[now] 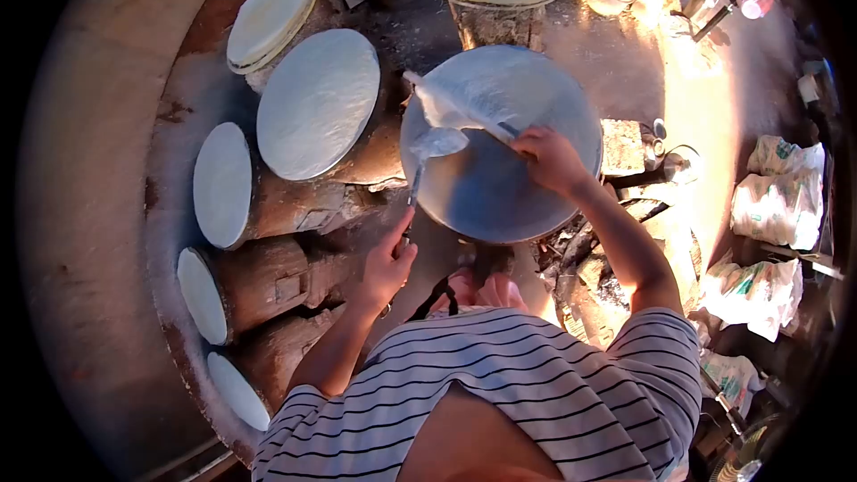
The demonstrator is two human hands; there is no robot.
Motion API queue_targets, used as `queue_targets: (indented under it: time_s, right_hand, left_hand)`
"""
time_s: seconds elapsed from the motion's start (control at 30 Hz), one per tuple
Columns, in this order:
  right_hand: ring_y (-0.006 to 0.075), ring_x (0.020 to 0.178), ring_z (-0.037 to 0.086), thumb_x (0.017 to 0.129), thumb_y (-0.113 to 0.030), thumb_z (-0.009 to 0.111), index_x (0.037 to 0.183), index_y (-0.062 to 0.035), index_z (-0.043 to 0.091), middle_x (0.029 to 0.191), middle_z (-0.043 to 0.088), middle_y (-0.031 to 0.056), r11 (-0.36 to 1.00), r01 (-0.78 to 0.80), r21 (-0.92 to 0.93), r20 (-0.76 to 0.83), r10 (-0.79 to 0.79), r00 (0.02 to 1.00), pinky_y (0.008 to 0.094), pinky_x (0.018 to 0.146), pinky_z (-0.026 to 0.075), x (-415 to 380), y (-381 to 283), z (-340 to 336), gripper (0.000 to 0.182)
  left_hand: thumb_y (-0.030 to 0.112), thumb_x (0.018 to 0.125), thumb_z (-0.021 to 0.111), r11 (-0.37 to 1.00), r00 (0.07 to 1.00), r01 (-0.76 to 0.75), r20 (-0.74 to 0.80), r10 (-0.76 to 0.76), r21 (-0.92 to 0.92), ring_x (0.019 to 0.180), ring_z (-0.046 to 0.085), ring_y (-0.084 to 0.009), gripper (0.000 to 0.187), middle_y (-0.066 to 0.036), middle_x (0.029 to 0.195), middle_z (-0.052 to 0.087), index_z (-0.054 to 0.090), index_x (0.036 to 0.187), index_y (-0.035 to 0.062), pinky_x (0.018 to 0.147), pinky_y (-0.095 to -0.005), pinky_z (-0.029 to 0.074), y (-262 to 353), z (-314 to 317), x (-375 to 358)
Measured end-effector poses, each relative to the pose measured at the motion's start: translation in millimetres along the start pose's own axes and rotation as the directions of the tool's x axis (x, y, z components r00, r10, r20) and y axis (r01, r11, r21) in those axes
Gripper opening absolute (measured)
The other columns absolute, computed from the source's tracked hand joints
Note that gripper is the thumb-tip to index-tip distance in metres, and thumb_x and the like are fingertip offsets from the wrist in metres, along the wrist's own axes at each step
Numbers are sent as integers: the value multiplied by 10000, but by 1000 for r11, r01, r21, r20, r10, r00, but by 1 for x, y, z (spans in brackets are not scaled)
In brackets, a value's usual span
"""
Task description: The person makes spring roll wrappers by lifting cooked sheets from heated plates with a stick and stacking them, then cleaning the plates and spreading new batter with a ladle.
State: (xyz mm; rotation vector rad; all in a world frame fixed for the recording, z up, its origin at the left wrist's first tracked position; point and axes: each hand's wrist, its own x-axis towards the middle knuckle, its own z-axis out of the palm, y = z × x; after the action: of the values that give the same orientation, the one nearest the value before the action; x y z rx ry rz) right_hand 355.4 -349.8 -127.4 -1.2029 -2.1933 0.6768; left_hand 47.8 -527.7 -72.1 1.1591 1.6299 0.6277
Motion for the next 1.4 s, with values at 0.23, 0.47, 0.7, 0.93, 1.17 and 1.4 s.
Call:
queue_targets:
  time_s: [0.23, 0.47, 0.7, 0.93, 1.17, 1.4]
  right_hand:
    - [319, 970, 571, 653, 11, 584, 938, -84, 670, 978, 641, 85, 998, 8, 60, 110, -15, 994, 383, 838, 469, 2, 27, -17, 313]
    - [307, 869, 602, 602, 20, 601, 892, -52, 672, 911, 632, 113, 968, 198, 156, 185, -225, 957, 373, 750, 488, -23, 14, -22, 307]
    - [226, 786, 622, 601, 15, 626, 938, -78, 698, 891, 653, 88, 966, 50, 255, 252, -116, 961, 312, 662, 490, -8, 18, -32, 356]
    - [214, 824, 624, 632, 2, 676, 950, -57, 687, 937, 658, 70, 964, -141, 225, 124, 115, 986, 299, 709, 498, -55, 19, -53, 323]
    - [194, 835, 625, 670, 50, 594, 960, -32, 676, 1013, 642, 87, 876, -324, 356, 215, 261, 941, 290, 727, 519, -123, -5, -54, 313]
    - [276, 951, 590, 685, 47, 582, 949, -64, 693, 1016, 639, 100, 1000, -4, -18, -96, 3, 995, 369, 844, 488, -175, -57, 8, 307]
  left_hand:
    - [126, 873, 564, 937, 992, -31, 124, -13, 348, 561, 345, -93, 585, 0, 618, 351, 380, 1410, 264, 549, -246, 370, 20, -15, -26]
    - [107, 856, 570, 961, 980, -73, 198, 20, 267, 568, 379, -99, 592, -35, 640, 440, 401, 1397, 274, 545, -254, 378, 4, -10, -40]
    - [84, 839, 571, 916, 976, -154, 200, 83, 371, 544, 358, -86, 601, -24, 577, 386, 396, 1403, 195, 528, -250, 362, 5, -23, -47]
    - [73, 912, 520, 986, 991, 136, 31, -134, -92, 389, 353, -42, 564, 44, 549, 357, 331, 1436, 163, 358, -227, 316, -3, -36, -49]
    - [63, 890, 519, 990, 986, 89, 149, -72, -110, 418, 366, -55, 554, 37, 587, 377, 378, 1415, 165, 405, -238, 339, -19, -3, -66]
    - [66, 915, 521, 986, 960, -164, 234, 153, 27, 455, 383, -40, 571, 36, 619, 406, 310, 1441, 133, 408, -210, 347, -44, -9, -63]
